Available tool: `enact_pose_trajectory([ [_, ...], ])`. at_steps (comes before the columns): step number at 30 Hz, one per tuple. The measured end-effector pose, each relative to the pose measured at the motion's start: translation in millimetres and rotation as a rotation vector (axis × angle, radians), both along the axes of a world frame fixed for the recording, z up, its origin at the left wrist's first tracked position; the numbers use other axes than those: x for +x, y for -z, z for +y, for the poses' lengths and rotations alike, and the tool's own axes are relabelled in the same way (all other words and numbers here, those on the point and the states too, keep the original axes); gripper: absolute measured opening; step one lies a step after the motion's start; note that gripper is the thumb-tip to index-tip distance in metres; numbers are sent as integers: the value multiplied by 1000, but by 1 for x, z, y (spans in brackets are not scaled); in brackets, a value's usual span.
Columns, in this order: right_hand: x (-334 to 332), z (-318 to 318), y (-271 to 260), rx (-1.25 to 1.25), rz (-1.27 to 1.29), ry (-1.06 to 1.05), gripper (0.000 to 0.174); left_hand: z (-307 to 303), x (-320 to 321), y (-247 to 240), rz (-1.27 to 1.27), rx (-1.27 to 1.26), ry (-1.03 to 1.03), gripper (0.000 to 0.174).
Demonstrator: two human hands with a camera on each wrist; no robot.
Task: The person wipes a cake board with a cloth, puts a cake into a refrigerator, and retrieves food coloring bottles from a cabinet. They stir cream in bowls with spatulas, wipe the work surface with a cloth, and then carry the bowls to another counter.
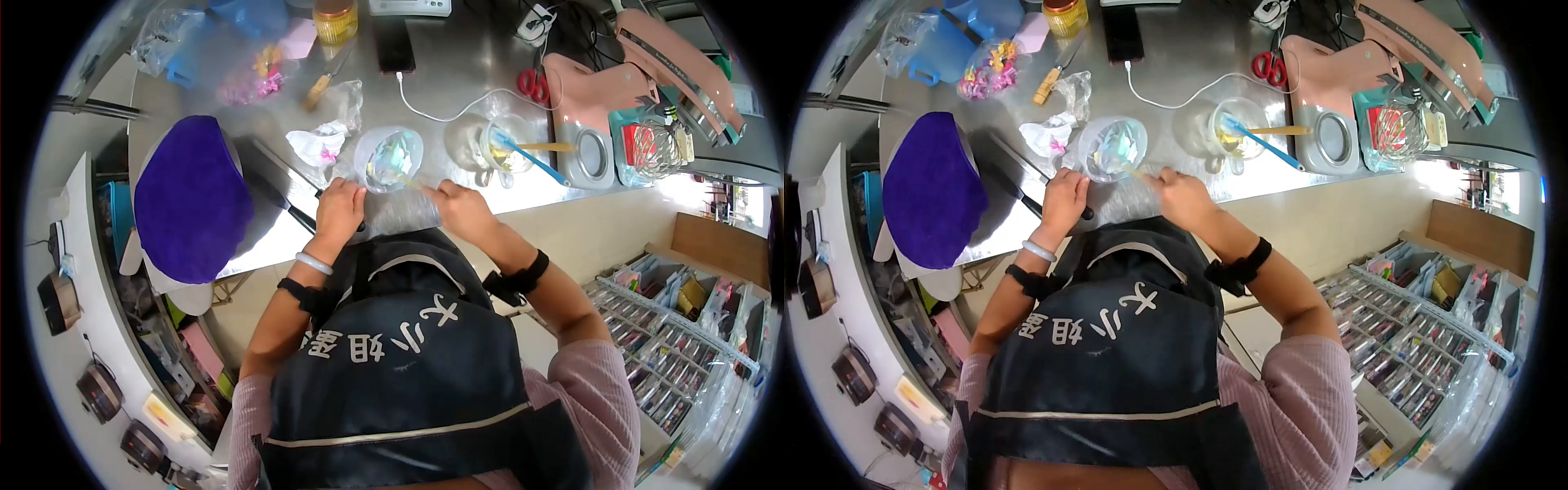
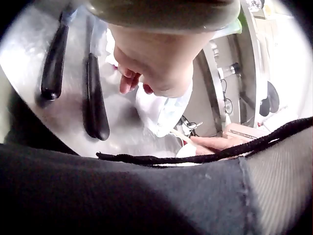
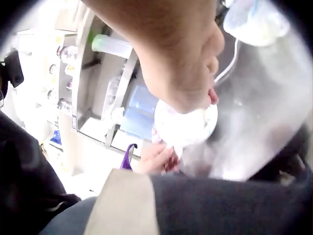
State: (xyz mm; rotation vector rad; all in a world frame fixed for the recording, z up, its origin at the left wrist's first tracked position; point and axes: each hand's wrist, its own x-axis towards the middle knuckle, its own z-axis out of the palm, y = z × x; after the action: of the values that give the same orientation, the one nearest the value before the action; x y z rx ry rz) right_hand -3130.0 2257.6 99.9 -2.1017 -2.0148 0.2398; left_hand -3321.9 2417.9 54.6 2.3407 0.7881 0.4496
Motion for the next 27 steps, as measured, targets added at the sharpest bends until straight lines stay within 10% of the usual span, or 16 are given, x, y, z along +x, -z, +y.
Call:
enact_pose_trajectory([
  [5, 6, 4, -5, -4, -30, 387, 29, -2, -3, 2, -2, 0, -3, 19],
  [7, 1, -10, 27, -154, 375, 117, 23, -1, -1, 1, -22, 14, 14, 19],
  [8, -15, 3, -11, -448, 826, 429, 24, -2, -1, 3, -26, -13, 3, 18],
  [11, -23, 12, -5, 227, 159, 283, 27, -2, -2, 6, -31, -55, 7, 18],
  [15, -1, 2, -16, 3, -166, 55, 29, 1, -2, 5, -39, -49, -3, 18],
  [19, 8, -2, -14, 44, -189, 236, 28, -2, -2, 3, -33, -66, -11, 18],
  [22, -10, -1, 9, -344, 602, 203, 28, -2, -1, 3, -19, -60, 15, 19],
  [27, -11, 14, -18, 139, 134, 291, 30, -2, 0, 3, -18, -90, 2, 19],
])
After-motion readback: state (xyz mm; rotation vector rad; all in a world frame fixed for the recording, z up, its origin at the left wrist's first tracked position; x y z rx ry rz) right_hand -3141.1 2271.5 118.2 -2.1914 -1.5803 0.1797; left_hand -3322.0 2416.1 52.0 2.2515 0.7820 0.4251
